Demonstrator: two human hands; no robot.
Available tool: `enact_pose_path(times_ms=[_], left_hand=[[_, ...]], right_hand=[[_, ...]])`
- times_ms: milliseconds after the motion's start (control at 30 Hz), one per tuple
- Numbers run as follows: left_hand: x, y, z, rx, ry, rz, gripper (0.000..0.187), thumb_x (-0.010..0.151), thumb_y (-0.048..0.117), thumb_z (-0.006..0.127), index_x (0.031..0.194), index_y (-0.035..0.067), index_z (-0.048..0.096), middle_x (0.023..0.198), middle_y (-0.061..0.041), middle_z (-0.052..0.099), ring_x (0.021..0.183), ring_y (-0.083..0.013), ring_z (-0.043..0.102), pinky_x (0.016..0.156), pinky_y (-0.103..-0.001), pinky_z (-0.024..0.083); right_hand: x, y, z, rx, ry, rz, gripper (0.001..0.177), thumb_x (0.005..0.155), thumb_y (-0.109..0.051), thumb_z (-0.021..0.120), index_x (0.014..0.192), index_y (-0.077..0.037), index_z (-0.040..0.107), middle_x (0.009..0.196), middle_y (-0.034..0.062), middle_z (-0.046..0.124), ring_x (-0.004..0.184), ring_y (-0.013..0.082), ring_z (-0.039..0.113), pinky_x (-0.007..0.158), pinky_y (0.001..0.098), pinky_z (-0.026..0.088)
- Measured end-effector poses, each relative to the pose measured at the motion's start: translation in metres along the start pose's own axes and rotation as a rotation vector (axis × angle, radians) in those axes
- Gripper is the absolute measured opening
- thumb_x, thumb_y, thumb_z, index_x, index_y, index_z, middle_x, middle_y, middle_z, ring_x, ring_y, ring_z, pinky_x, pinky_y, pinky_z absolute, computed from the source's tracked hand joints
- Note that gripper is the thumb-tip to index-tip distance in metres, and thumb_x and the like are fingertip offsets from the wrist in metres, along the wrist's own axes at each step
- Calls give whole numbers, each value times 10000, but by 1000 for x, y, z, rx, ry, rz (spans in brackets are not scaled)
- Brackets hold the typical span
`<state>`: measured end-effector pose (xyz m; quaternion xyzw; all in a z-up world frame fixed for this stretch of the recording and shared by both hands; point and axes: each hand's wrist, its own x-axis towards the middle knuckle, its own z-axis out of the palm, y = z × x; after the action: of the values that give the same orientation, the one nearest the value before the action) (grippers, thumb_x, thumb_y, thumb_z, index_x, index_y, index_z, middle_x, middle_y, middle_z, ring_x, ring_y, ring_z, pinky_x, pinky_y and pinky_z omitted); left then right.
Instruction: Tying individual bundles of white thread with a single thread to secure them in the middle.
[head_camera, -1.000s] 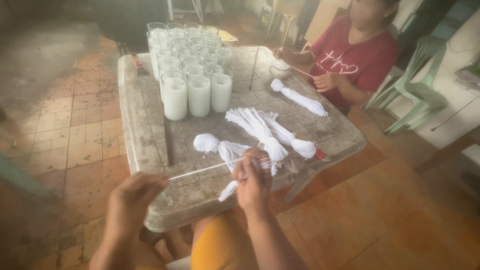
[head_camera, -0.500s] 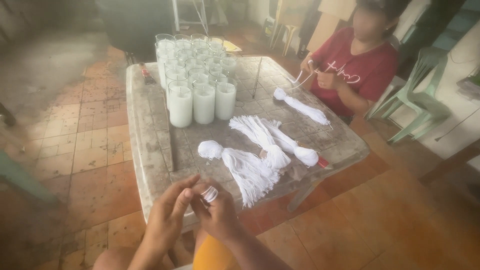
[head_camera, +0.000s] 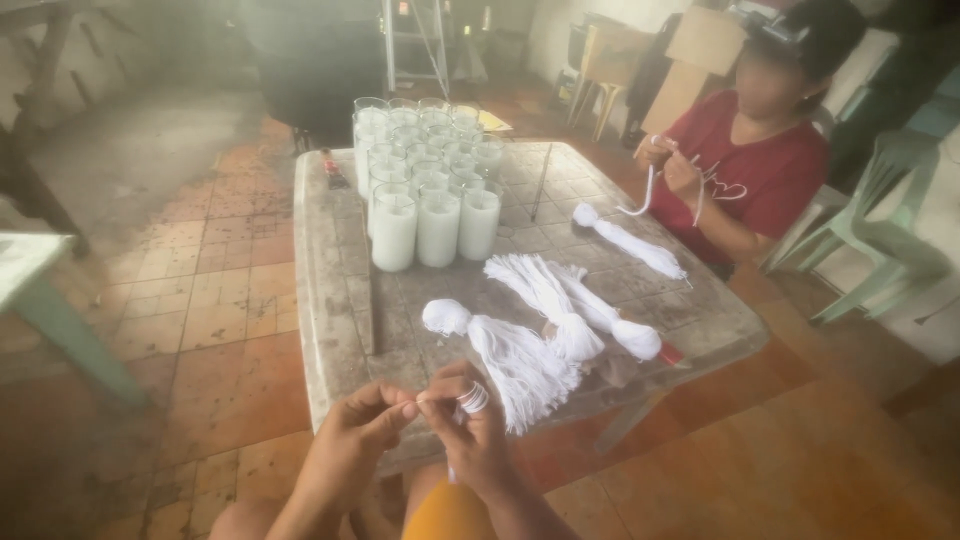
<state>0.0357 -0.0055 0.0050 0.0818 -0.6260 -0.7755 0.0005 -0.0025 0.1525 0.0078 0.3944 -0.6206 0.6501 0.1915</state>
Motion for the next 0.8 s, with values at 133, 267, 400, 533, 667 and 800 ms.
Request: enact_pose_path(times_ms=[133,267,400,533,667,800], left_hand=[[-5,4,2,-41,-56,76,137,874,166,805,786,91,732,615,6,523,571,-124,406,602,-259,357],[-4,5,5,161,-91,381,76,896,105,699,829,129,727,837,-33,664,807,-166,689,827,-337,624],[-1,-8,4,510,-119,641,130,857,107,757,802,224,767,911,32,491,851,-126,536,752,-258,579],[-2,-5,1,537,-168,646,181,855,30,732,809,204,745,954,11,476,825,-110,531,615,-195,646],[-3,-4,7,163,122,468,79,839,76,733,801,144,747,982,23,511,1031,-140,531,971,-325,518],[-1,-9,12,303,276,711,42,837,149,799,867,173,783,893,49,466,946,-151,489,885,-300,464]], right_hand=[[-11,18,1,159,-40,89,51,1010,-115,626,975,-152,620,905,24,559,688,108,470,601,236,409],[-28,48,5,888,17,573,97,974,-147,718,1054,-100,692,782,3,662,547,78,534,463,209,421],[-48,71,10,1341,-249,854,243,1010,-240,664,1148,-40,673,1137,88,653,1020,221,659,777,319,614],[-33,53,9,1465,-307,877,239,1001,-229,684,1123,-25,712,986,64,706,871,179,690,684,267,606],[-19,28,4,910,18,730,73,918,-96,754,880,-158,745,760,-38,651,674,91,563,617,216,462],[-19,11,-4,294,-1,491,117,1001,-217,627,938,-123,655,791,-19,595,707,116,539,648,236,466]])
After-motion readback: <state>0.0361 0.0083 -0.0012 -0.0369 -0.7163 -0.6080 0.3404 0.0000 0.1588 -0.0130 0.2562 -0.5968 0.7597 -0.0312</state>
